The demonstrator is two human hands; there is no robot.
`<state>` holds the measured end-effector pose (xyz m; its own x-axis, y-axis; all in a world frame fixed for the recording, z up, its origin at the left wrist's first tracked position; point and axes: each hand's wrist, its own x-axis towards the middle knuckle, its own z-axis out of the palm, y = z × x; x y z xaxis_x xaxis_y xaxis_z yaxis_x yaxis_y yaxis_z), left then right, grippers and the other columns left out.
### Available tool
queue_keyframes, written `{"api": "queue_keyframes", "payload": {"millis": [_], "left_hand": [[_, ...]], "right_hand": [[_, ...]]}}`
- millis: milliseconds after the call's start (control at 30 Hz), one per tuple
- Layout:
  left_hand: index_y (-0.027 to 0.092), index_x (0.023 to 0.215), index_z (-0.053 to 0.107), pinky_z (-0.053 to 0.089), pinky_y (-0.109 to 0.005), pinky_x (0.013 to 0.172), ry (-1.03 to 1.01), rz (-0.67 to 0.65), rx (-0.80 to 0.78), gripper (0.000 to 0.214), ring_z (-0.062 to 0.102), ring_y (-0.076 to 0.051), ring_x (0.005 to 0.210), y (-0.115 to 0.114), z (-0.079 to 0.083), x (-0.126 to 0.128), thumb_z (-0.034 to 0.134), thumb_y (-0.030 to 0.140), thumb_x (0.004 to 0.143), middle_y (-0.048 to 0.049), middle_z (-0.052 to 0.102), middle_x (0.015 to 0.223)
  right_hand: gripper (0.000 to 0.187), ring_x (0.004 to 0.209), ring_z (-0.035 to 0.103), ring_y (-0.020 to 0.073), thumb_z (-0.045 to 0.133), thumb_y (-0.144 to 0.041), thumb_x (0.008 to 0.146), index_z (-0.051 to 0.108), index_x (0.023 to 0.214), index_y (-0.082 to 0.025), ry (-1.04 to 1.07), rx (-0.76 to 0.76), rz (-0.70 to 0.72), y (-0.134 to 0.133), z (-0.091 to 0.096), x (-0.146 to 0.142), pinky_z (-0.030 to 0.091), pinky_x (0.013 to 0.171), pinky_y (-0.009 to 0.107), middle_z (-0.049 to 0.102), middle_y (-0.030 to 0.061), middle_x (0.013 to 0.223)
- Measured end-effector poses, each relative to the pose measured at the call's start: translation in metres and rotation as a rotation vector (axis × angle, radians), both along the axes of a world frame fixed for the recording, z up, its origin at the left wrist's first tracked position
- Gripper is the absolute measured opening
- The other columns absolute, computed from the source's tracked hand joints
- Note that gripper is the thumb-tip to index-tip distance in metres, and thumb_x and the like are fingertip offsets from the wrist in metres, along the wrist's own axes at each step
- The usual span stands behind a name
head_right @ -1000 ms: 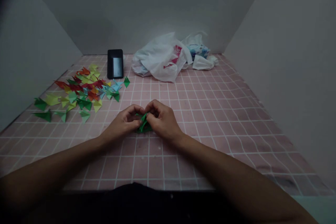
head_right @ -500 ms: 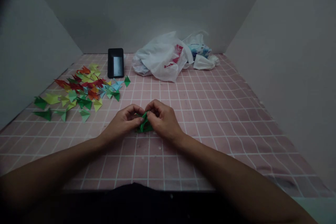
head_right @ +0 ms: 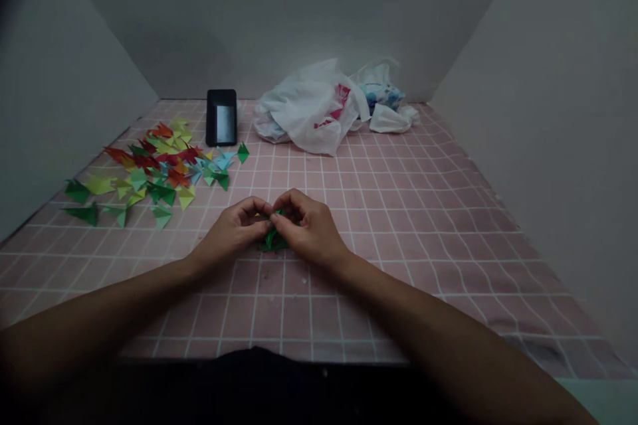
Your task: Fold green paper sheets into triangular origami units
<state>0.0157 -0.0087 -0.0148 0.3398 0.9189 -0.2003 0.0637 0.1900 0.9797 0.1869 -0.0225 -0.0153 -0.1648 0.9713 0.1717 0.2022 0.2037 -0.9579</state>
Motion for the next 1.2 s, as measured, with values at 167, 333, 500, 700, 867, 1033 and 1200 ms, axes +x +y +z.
{"api": "queue_keyframes", "payload": {"millis": [167, 333, 500, 700, 867, 1033, 1200], "left_hand": [[0.017, 0.088, 0.06, 0.042, -0.023, 0.057, -0.026, 0.003, -0.022, 0.025, 0.055, -0.01, 0.062, -0.001, 0.002, 0.001, 0.072, 0.025, 0.067, 0.003, 0.06, 0.073], [0.017, 0.087, 0.059, 0.041, -0.022, 0.056, -0.033, 0.001, -0.026, 0.024, 0.055, -0.009, 0.061, -0.001, 0.004, 0.002, 0.072, 0.023, 0.067, 0.0039, 0.059, 0.072], [0.017, 0.088, 0.061, 0.042, -0.022, 0.057, -0.006, -0.005, -0.021, 0.024, 0.056, -0.01, 0.063, 0.0, 0.002, 0.0, 0.073, 0.023, 0.068, 0.0022, 0.062, 0.075], [0.017, 0.087, 0.062, 0.047, -0.024, 0.061, -0.073, 0.015, -0.113, 0.021, 0.058, -0.01, 0.063, -0.001, 0.002, 0.0, 0.074, 0.021, 0.069, 0.0025, 0.061, 0.075], [0.016, 0.086, 0.063, 0.054, -0.027, 0.067, -0.208, 0.064, -0.206, 0.023, 0.063, -0.011, 0.068, -0.002, 0.002, 0.002, 0.079, 0.026, 0.072, 0.001, 0.064, 0.079], [0.016, 0.085, 0.063, 0.056, -0.027, 0.068, -0.266, 0.069, -0.229, 0.025, 0.066, -0.013, 0.07, -0.001, 0.002, 0.002, 0.081, 0.029, 0.073, -0.0011, 0.068, 0.078], [0.016, 0.084, 0.063, 0.055, -0.027, 0.067, -0.27, 0.091, -0.212, 0.027, 0.066, -0.014, 0.07, -0.001, 0.002, 0.002, 0.083, 0.029, 0.07, -0.0008, 0.068, 0.075]], "right_hand": [[0.005, 0.066, 0.056, 0.0136, 0.062, -0.023, 0.083, 0.063, 0.081, -0.018, -0.082, 0.077, -0.029, 0.001, -0.001, 0.001, 0.041, 0.061, 0.028, 0.063, 0.0009, 0.072], [0.006, 0.068, 0.056, 0.0141, 0.061, -0.022, 0.084, 0.064, 0.08, -0.018, -0.089, 0.093, -0.037, 0.001, -0.002, 0.001, 0.042, 0.062, 0.028, 0.063, 0.001, 0.073], [0.011, 0.067, 0.055, 0.0145, 0.058, -0.02, 0.087, 0.062, 0.076, -0.019, -0.145, 0.153, -0.061, 0.0, 0.0, 0.002, 0.041, 0.063, 0.029, 0.061, 0.0007, 0.071], [0.015, 0.064, 0.054, 0.014, 0.055, -0.024, 0.092, 0.06, 0.08, -0.02, -0.077, 0.179, -0.169, 0.002, 0.002, 0.007, 0.041, 0.062, 0.03, 0.058, -0.0005, 0.069], [0.009, 0.053, 0.049, 0.0104, 0.061, -0.027, 0.088, 0.061, 0.082, -0.02, 0.127, -0.044, -0.053, 0.009, -0.006, 0.007, 0.037, 0.052, 0.026, 0.056, -0.004, 0.064], [0.015, 0.051, 0.05, 0.0104, 0.066, -0.033, 0.087, 0.062, 0.091, -0.02, 0.342, -0.217, 0.049, 0.011, -0.012, 0.005, 0.038, 0.052, 0.025, 0.057, -0.0059, 0.058], [0.02, 0.051, 0.053, 0.0109, 0.071, -0.036, 0.084, 0.065, 0.094, -0.019, 0.381, -0.284, 0.076, 0.01, -0.011, 0.005, 0.038, 0.052, 0.025, 0.058, -0.0054, 0.056]]}}
